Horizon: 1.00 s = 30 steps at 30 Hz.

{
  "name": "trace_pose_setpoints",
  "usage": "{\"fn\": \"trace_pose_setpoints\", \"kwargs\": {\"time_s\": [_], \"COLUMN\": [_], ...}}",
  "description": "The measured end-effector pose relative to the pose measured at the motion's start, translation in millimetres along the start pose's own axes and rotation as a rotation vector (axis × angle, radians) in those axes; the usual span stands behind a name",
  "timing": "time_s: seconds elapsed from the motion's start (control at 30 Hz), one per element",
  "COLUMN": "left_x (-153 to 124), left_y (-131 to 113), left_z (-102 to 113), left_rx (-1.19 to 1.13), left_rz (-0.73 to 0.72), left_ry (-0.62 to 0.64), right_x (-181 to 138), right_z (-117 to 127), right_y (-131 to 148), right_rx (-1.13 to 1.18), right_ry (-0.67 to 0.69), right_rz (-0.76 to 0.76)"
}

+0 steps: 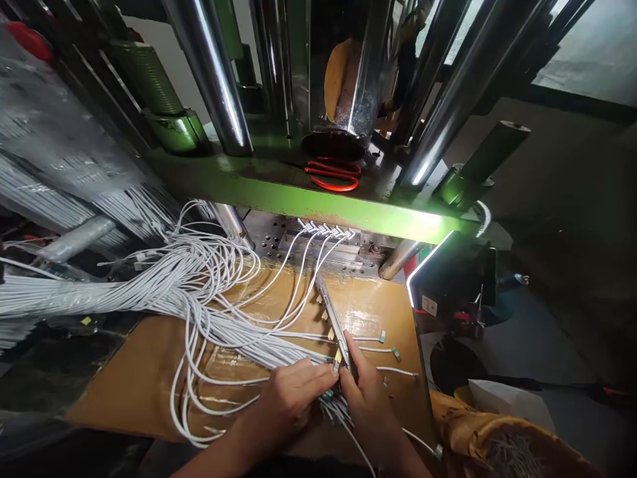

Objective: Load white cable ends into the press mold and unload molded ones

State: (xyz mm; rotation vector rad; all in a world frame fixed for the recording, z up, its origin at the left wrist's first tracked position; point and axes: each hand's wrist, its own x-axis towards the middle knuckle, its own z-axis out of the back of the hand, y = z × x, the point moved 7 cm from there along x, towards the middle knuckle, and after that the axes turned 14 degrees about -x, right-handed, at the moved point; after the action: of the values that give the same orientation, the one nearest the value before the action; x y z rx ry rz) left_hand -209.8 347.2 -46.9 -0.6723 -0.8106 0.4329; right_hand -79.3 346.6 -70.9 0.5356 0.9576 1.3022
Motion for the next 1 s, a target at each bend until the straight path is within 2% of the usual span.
{"fn": "trace_pose_setpoints", "kwargs": {"time_s": [0.17, 0.27, 0.33, 0.47, 0.57, 0.63, 0.7, 0.87, 1.0], "left_x": [-5.4, -0.7, 3.6, -1.2, -6.4, -7.7, -5.3, 6.8, 6.8], "left_y": [3.4, 4.2, 11.8, 36.1, 44.0, 47.2, 48.4, 45.9, 47.7], "left_z": [-1.4, 3.4, 9.3, 19.1, 30.2, 36.6, 39.6, 38.2, 33.4], "left_rx": [0.024, -0.069, -0.199, -0.482, -0.58, -0.615, -0.617, -0.426, -0.332], "left_rz": [-0.008, 0.038, 0.201, 0.719, 0.892, 0.929, 0.916, 0.769, 0.793], "left_ry": [0.03, -0.01, -0.053, -0.14, -0.266, -0.345, -0.349, -0.169, -0.118], "right_x": [-1.2, -2.6, -2.8, -2.4, -2.1, -2.1, -2.1, -1.8, -2.1], "right_z": [-2.1, -2.0, -1.9, -4.5, -1.2, -0.4, -1.4, -2.5, -1.6], "right_y": [-3.2, -2.5, -0.6, -1.5, -1.9, -2.9, -4.0, -4.1, -2.2], "right_rx": [-0.03, -0.099, -0.1, 0.058, 0.091, 0.096, 0.123, 0.216, 0.234], "right_ry": [-0.004, -0.046, -0.044, 0.063, 0.047, 0.038, 0.045, 0.056, 0.063], "right_rz": [0.001, 0.019, 0.008, -0.13, -0.184, -0.198, -0.2, -0.186, -0.199]}}
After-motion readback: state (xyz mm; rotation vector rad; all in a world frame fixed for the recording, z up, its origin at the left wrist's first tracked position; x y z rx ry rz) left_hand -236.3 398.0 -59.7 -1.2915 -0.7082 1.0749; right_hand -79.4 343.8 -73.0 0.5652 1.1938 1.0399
